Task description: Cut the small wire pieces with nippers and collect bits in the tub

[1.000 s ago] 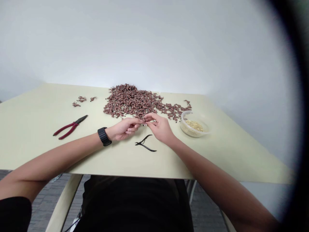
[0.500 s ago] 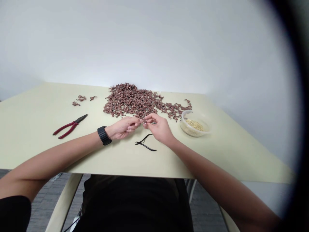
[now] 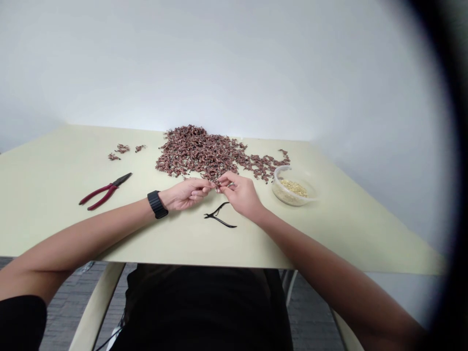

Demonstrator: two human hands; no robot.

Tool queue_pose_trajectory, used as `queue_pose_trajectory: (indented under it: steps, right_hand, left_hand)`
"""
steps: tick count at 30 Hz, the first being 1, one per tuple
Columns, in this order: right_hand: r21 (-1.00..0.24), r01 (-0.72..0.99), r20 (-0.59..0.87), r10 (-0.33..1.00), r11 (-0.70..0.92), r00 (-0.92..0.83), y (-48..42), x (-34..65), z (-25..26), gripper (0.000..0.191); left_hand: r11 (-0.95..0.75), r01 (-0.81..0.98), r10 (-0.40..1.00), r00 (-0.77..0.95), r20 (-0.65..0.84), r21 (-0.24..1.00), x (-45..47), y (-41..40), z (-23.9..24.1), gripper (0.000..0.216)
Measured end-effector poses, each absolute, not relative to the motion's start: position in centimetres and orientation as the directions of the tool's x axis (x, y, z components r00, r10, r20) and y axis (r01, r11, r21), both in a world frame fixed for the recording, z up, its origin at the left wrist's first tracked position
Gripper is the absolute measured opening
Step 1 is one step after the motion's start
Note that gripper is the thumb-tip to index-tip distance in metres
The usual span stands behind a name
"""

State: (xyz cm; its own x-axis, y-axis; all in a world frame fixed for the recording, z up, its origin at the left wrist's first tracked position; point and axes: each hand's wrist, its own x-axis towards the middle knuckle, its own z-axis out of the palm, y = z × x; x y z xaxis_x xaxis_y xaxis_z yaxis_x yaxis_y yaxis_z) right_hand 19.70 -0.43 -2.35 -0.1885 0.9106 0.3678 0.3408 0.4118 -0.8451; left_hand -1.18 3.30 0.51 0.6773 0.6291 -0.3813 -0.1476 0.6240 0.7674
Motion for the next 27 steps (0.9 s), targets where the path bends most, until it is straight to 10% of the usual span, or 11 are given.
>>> queue_pose_trajectory:
  steps: [12,27]
  right_hand:
    - [-0.997,0.004,0.070,0.982,0.072,-0.178,-0.3,18.9,-2.5,0.039]
    - [-0.985,-0.119,-0.087,0.955,-0.125,-0.285,-0.7,19.0,-2.1,0.051]
  left_hand:
    - [0.016,0.014,0.859,0.512,-0.021,1.000,-0.3,1.8,0.7,0.015]
    - [-0.554,0.301,0.775,0.525,0.350,0.776,-0.9,1.6,0.3,0.016]
